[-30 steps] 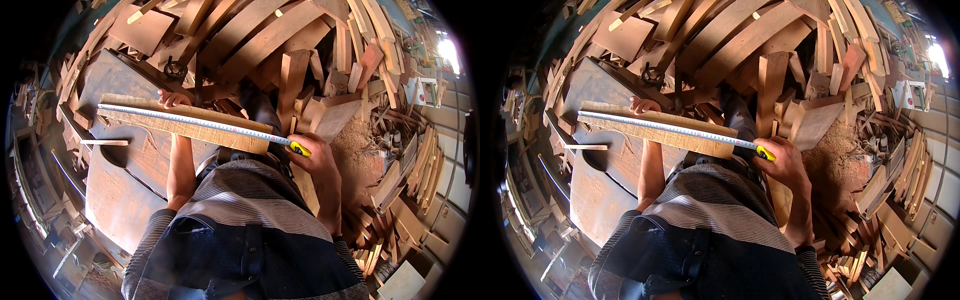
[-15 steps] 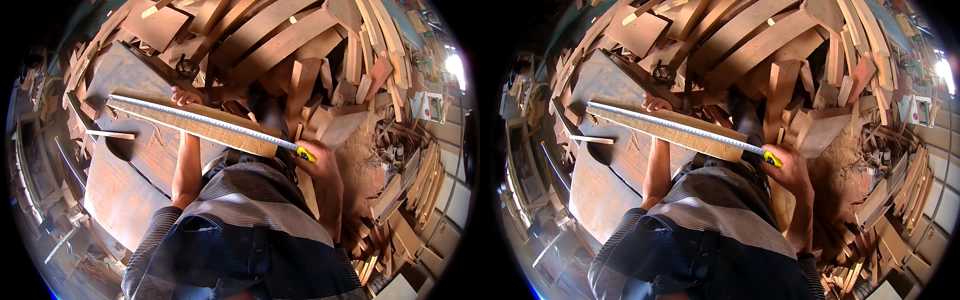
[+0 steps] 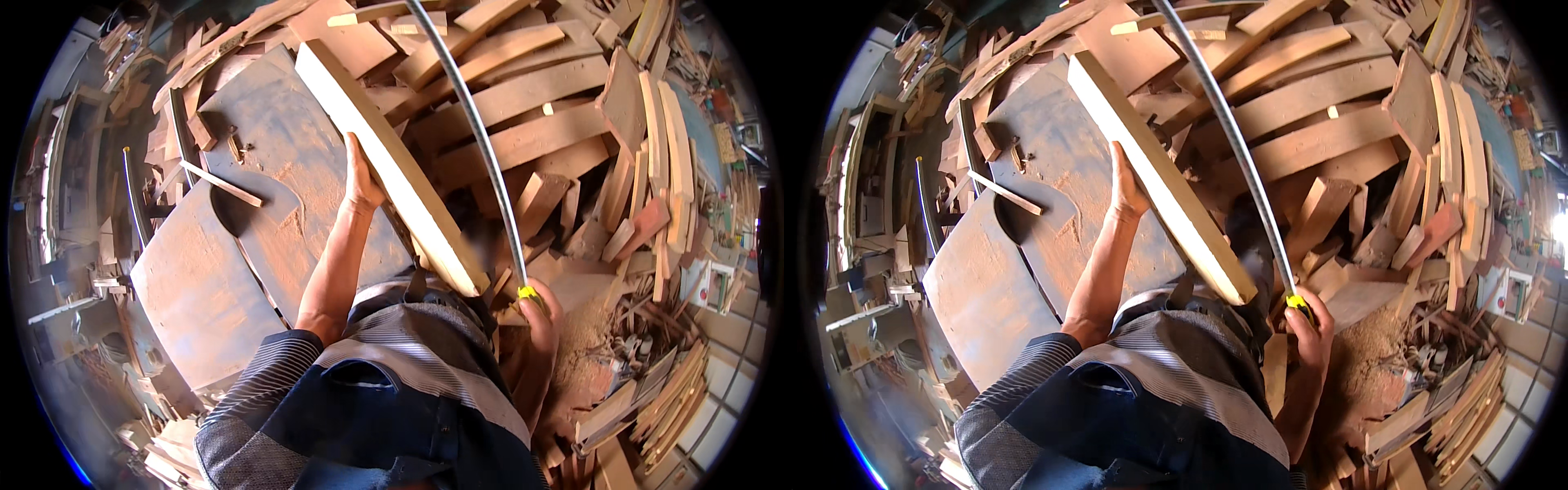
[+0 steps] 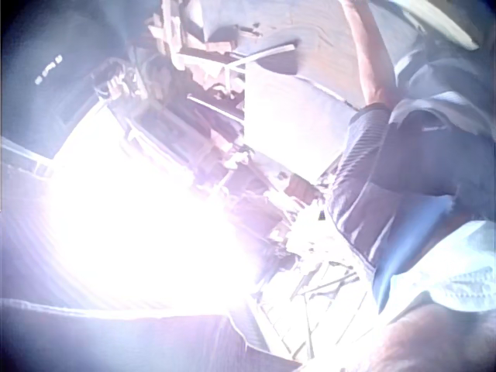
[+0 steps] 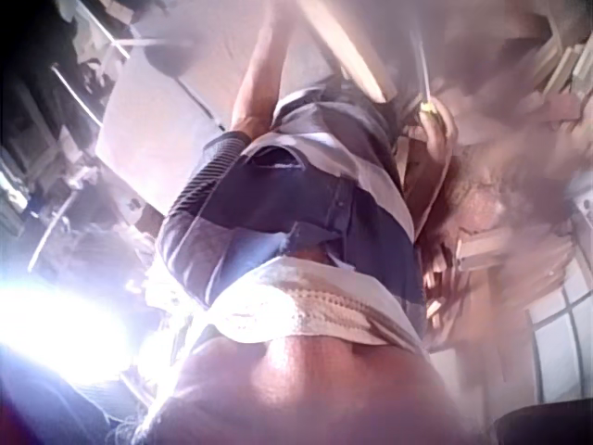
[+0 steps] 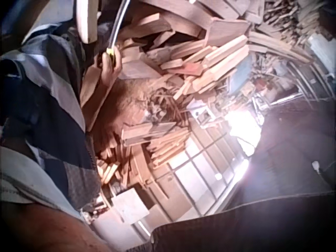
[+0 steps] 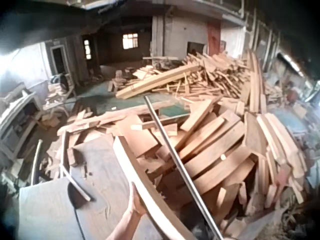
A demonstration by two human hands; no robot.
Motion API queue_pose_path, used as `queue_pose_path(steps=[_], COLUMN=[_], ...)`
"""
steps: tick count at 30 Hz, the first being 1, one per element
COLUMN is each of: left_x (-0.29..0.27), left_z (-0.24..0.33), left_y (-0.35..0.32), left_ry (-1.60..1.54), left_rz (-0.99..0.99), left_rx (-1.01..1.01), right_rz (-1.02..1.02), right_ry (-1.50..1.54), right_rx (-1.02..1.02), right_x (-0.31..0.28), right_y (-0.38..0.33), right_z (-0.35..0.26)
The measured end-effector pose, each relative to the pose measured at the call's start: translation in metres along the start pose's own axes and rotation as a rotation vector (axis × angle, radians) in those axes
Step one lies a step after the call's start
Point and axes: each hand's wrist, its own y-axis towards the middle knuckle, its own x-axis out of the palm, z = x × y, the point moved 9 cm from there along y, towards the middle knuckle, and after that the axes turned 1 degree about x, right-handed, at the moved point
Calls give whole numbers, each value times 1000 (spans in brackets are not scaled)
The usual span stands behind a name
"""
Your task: The person uses a tape measure to measure several pieces of wood while working at a table saw in a woodworking shop.
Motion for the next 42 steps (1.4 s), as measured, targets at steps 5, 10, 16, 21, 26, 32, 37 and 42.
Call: queue_pose_path(steps=[5, 10, 16, 21, 26, 32, 37, 42], left_x=[46, 89, 100, 107, 124, 155, 164, 155], left_z=[14, 38, 26, 6, -17, -35, -42, -44], left_y=[22, 37, 31, 22, 12, -12, -16, -32], left_ry=[174, 406, 503, 547, 468, 643, 640, 557], left_rz=[-57, -41, -131, -188, -247, -357, -462, -470], left_rx=[-79, -2, -78, -96, -202, -131, 3, -163], right_rz=[73, 168, 221, 187, 196, 44, 99, 42], right_ry=[-111, -145, -177, -299, -549, -488, -858, -888], right_rx=[-114, -168, -163, -258, -614, -647, -943, -901], right_x=[-21, -28, -43, -41, 1, 89, 153, 119], right_y=[10, 7, 8, 23, 47, 109, 121, 108], right_z=[-21, -50, -65, -72, -128, -190, -236, -221])
